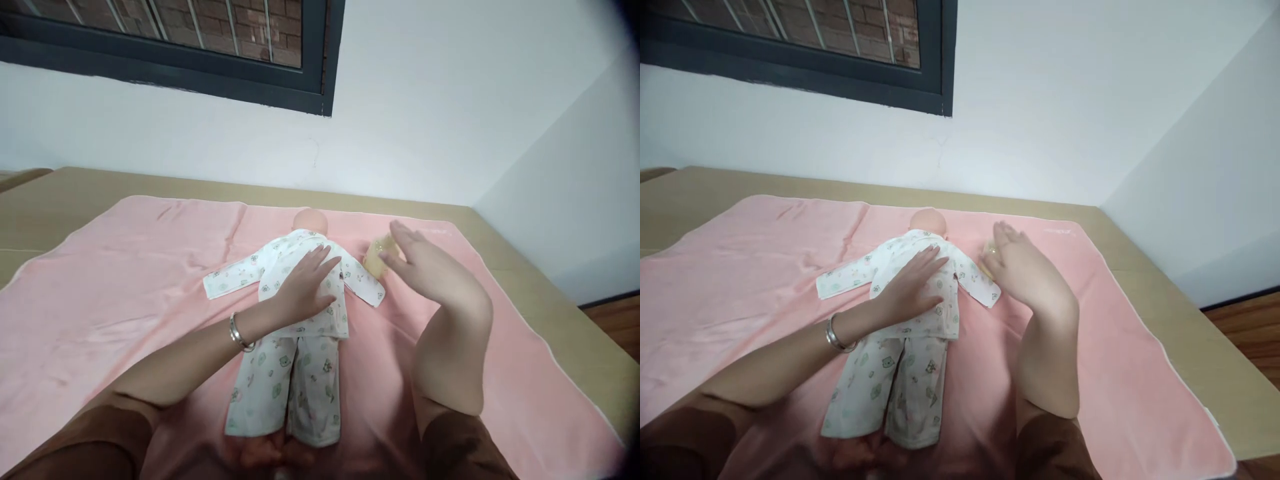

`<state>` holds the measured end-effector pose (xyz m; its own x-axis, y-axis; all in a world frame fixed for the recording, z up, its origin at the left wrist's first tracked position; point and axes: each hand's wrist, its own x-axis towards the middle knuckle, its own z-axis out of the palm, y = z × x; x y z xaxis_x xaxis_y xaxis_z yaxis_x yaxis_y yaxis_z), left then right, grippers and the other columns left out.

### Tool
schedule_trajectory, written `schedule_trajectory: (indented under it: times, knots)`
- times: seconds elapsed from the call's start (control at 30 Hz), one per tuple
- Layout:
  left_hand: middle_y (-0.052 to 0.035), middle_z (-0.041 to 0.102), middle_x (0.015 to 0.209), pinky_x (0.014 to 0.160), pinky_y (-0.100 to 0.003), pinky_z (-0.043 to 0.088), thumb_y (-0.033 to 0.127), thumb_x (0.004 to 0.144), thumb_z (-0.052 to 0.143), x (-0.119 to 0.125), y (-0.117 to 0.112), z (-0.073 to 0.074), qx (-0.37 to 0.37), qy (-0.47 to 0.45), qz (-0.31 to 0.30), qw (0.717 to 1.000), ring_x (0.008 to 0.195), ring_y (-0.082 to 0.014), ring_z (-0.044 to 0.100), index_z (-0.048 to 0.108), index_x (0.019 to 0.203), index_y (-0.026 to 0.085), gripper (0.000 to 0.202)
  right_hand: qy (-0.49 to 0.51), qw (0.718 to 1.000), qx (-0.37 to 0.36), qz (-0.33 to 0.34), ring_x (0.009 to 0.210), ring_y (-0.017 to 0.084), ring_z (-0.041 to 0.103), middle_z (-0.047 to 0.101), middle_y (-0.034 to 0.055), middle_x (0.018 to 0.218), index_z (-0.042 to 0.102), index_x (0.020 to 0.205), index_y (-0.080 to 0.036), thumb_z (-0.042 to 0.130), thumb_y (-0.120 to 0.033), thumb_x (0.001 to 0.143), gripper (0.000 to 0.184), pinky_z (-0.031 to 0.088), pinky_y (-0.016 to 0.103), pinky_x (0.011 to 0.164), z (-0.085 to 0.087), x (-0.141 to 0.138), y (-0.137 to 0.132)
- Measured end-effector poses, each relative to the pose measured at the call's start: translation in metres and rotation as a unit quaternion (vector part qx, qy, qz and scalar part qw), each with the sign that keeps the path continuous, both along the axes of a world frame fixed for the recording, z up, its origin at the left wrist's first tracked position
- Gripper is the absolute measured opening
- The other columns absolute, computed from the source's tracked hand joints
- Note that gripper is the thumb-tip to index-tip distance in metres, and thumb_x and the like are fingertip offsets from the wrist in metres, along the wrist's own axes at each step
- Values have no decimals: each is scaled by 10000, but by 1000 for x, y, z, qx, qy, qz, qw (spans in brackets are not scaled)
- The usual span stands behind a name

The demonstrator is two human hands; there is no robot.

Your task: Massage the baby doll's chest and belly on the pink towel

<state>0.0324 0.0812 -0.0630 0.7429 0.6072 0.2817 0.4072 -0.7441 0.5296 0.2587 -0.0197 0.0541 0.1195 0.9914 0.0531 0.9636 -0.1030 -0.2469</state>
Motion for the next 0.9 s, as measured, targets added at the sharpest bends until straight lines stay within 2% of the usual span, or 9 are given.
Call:
schedule_trajectory:
  times: [0.1,0.17,0.23,0.3,0.37,0.5,0.63,0.77,0.9]
  knots:
    - [-121,423,1565,1251,-482,250,443,805,703,33,2,23,-213,-127,4,969,1490,-311,331,465,1451,203,729,7,999,15,-44,1517,318,264,320,138,1626,330,1529,-132,283,-467,1020,612,353,533,1175,-4,18,9]
    - [-118,497,1508,1201,-429,350,539,887,586,60,11,33,-435,-226,-35,871,1429,-275,442,435,1468,218,681,5,999,5,-44,1509,316,284,339,159,1613,364,1498,-119,291,-407,1019,564,366,518,1163,-9,20,21]
    - [-171,590,1383,1126,-395,441,638,913,462,86,21,39,-614,-282,-45,736,1328,-276,556,458,1441,154,716,-11,999,-10,-36,1481,317,336,392,194,1574,448,1420,-97,300,-310,1005,490,396,488,1133,-15,17,35]
    - [-190,644,1271,1045,-379,508,620,942,391,106,26,43,-701,-323,-49,634,1226,-268,629,469,1416,110,701,-44,998,-9,-36,1454,322,374,436,231,1526,525,1321,-72,292,-209,977,438,404,466,1111,-20,11,48]
    - [-185,674,1189,987,-373,541,566,972,343,117,25,47,-733,-352,-62,578,1142,-260,668,503,1372,97,636,-77,996,0,-33,1437,323,391,458,248,1496,565,1253,-60,285,-169,962,418,393,450,1110,-24,5,55]
    - [-182,682,1179,959,-392,552,540,989,314,113,17,50,-751,-369,-87,541,1097,-263,680,564,1291,101,588,-132,991,2,-27,1432,332,396,470,268,1476,574,1232,-41,287,-223,983,421,349,470,1140,-30,0,57]
    - [-186,630,1311,990,-389,534,561,959,393,86,9,42,-753,-368,-58,542,1199,-262,639,545,1321,106,601,-152,987,-7,-48,1437,367,387,458,315,1470,554,1284,-7,262,-296,1001,499,315,564,1144,-35,2,53]
    - [-203,567,1405,1046,-401,490,524,967,365,53,-6,35,-784,-319,-6,533,1254,-269,613,520,1360,87,607,-128,989,13,-76,1511,419,208,322,295,1575,399,1470,-36,261,-425,1015,614,216,690,1149,-33,-10,45]
    - [-185,601,1376,1135,-420,405,487,997,295,22,-24,57,-796,-270,-14,542,1244,-277,616,530,1354,67,599,-90,993,78,16,1549,374,69,168,225,1655,188,1579,-73,226,-483,1030,686,140,671,1199,-28,-53,29]
